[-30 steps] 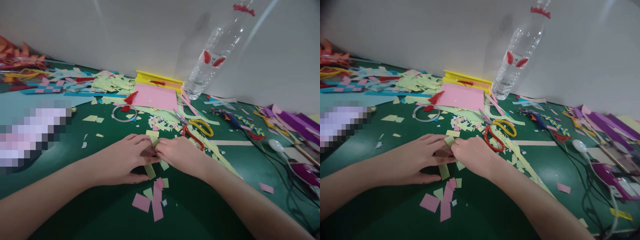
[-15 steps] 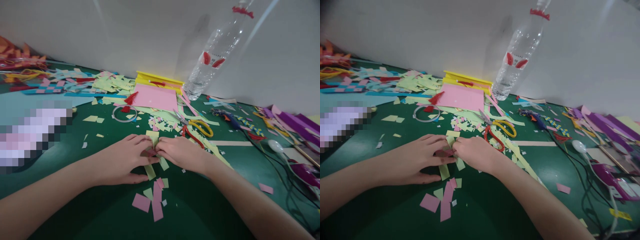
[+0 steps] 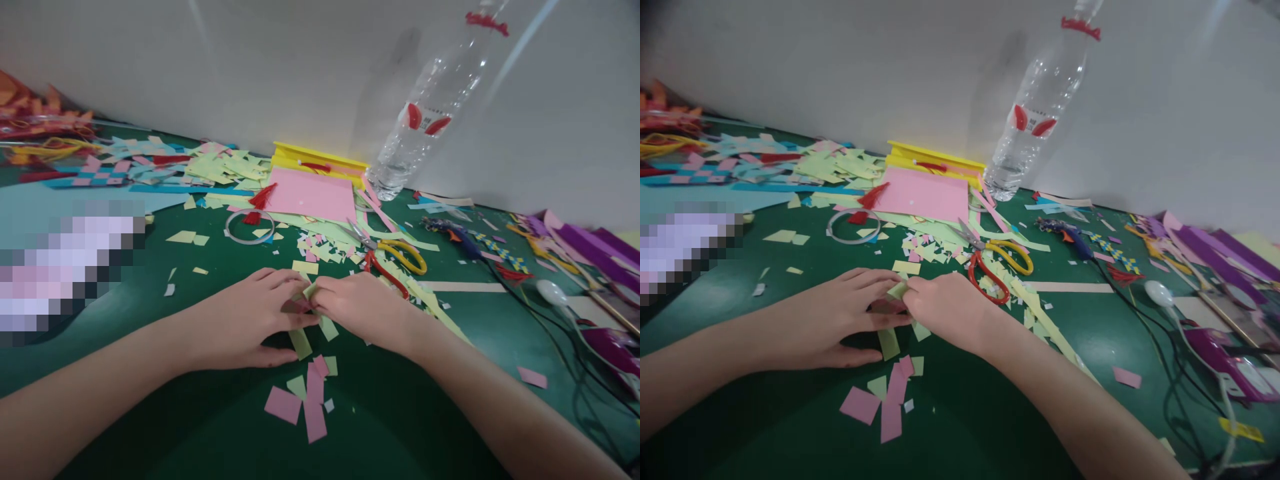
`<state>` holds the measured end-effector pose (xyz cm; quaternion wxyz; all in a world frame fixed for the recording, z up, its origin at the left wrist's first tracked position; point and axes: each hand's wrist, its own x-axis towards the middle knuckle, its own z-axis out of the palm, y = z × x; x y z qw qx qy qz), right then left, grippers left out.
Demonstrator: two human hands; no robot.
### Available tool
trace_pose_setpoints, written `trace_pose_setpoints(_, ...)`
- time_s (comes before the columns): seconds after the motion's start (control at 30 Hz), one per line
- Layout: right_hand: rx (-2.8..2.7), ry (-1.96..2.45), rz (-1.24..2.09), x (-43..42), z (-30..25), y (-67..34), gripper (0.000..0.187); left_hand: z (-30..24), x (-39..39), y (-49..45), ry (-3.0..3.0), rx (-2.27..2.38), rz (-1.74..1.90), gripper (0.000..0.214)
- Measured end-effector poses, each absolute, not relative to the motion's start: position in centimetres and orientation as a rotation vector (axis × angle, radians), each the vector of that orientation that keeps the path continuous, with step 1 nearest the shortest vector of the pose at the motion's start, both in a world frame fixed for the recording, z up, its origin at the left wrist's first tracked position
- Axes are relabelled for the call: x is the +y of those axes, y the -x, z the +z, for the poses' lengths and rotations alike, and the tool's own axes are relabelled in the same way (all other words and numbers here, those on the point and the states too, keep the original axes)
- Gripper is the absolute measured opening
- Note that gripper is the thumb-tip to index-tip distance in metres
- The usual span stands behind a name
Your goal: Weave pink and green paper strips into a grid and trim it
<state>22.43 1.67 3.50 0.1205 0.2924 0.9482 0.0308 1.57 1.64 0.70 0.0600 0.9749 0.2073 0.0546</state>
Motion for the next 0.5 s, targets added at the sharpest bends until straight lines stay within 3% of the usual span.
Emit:
trace_pose_setpoints(0.23,2.801,-0.798,0.314,1.1,3.1,-22.2,0.015,0.8,1.6,-1.7,-2.951,0.629,0.147,0.039)
trace_pose_setpoints(0.5,2.886,-0.805,0.306,1.9,1.8,-22.7,0.013,0.9,1.6,-1.7,-2.939,0.631,0.159,0.035)
